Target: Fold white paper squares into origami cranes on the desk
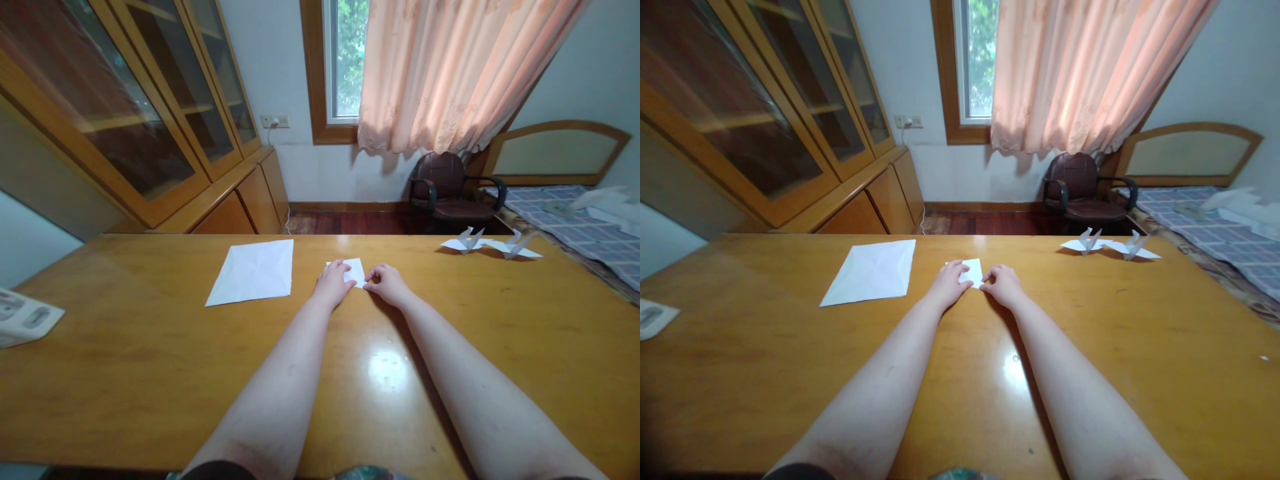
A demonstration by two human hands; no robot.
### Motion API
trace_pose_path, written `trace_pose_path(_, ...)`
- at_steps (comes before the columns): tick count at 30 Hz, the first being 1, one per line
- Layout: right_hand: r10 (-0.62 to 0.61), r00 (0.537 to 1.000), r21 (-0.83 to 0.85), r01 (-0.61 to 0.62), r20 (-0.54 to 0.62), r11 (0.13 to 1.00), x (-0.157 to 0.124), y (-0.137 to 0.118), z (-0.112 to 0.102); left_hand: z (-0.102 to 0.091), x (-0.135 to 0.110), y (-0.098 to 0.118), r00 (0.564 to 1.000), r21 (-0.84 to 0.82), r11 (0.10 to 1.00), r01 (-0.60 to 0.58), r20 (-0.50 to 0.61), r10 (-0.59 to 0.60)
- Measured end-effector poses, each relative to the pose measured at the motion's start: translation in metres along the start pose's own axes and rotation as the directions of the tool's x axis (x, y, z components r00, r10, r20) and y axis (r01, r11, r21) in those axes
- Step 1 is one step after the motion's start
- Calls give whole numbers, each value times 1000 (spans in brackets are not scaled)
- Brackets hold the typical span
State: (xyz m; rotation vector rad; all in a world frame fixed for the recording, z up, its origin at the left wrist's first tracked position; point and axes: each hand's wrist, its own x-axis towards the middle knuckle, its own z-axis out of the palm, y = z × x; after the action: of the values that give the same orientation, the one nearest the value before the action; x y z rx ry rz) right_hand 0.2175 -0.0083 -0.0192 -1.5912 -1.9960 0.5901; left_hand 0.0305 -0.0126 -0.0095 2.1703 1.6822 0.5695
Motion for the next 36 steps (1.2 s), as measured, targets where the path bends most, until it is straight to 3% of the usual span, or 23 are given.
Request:
trace_pose_path(11,1,1000,17,-2,29,1000,0,-1,-3,-5,1,-3,989,94,986,140,-53,-136)
trace_pose_path(16,15,999,25,-16,29,1000,0,-1,-2,-7,0,-6,935,123,930,347,-128,-332)
trace_pose_path(19,19,999,31,-20,31,999,0,-1,-1,-10,-1,-7,911,128,907,402,-158,-382)
trace_pose_path(29,-5,998,41,3,58,999,1,0,-3,-14,-2,-5,878,162,870,466,-211,-431)
trace_pose_path(36,5,999,84,-9,41,996,0,-1,-2,-17,1,-3,911,101,920,379,-215,-352)
